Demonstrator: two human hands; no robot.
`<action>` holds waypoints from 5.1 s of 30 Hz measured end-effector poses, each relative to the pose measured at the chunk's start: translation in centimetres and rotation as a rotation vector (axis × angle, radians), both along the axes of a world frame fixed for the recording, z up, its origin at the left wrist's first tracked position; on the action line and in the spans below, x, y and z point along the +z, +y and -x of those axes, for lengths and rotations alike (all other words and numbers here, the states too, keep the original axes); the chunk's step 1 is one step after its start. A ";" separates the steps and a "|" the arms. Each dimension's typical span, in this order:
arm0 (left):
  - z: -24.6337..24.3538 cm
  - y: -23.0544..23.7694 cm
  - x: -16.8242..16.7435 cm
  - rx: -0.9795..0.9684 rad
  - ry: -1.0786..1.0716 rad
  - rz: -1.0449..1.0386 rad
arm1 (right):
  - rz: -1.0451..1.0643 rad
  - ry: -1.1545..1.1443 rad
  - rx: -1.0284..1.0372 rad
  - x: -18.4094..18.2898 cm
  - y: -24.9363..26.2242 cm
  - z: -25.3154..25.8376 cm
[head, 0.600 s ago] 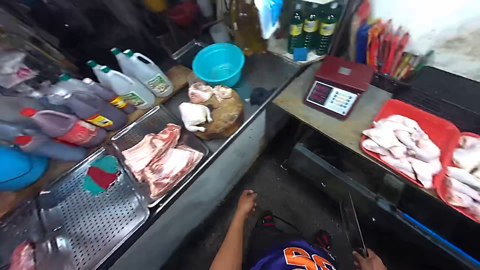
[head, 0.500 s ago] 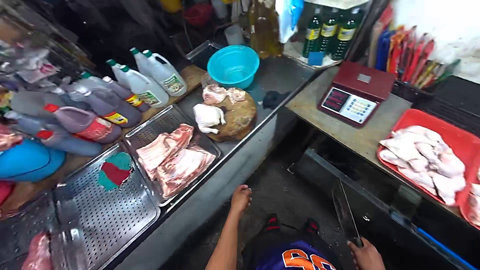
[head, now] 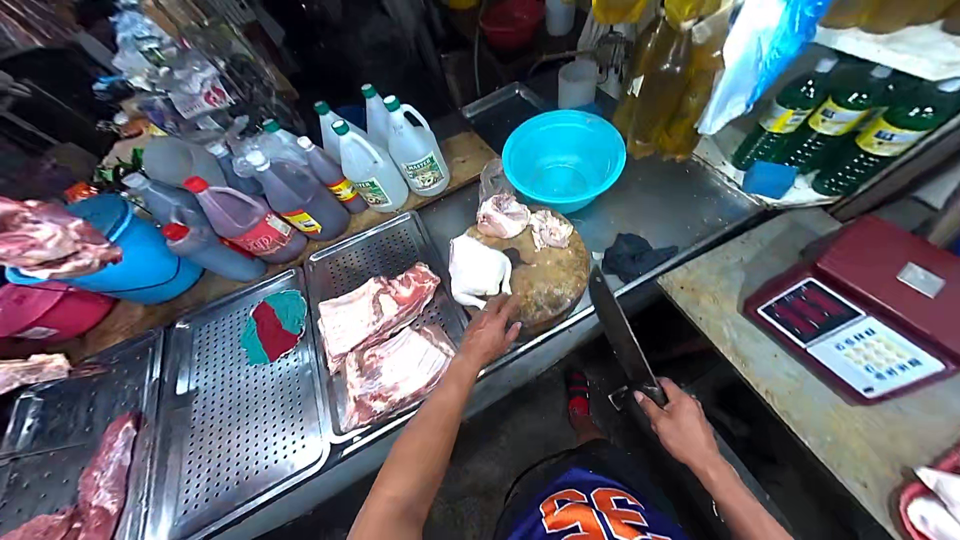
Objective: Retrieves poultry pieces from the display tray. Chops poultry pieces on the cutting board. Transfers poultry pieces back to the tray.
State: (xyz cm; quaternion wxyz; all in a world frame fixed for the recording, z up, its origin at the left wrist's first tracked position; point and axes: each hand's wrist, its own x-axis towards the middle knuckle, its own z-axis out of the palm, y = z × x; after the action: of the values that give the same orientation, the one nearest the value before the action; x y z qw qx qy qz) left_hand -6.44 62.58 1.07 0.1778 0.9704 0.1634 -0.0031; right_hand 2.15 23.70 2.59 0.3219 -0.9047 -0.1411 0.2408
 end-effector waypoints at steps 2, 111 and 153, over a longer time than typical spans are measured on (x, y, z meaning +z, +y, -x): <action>-1.8 0.7 -1.2 0.039 0.051 -0.087 | 0.048 -0.004 0.104 1.3 2.8 -3.9; 2.0 1.1 -2.5 0.143 -0.643 1.593 | -0.715 -0.620 -0.067 23.6 27.0 -2.2; -20.2 0.3 8.0 -0.237 0.376 0.079 | -0.364 0.309 -0.375 4.9 5.2 -4.9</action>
State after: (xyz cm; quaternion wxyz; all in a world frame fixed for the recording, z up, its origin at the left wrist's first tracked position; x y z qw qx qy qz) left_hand 13.80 62.88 9.09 0.1802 0.9575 0.0781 -0.2111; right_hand 7.10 28.88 7.49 0.5354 -0.7950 0.0383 0.2827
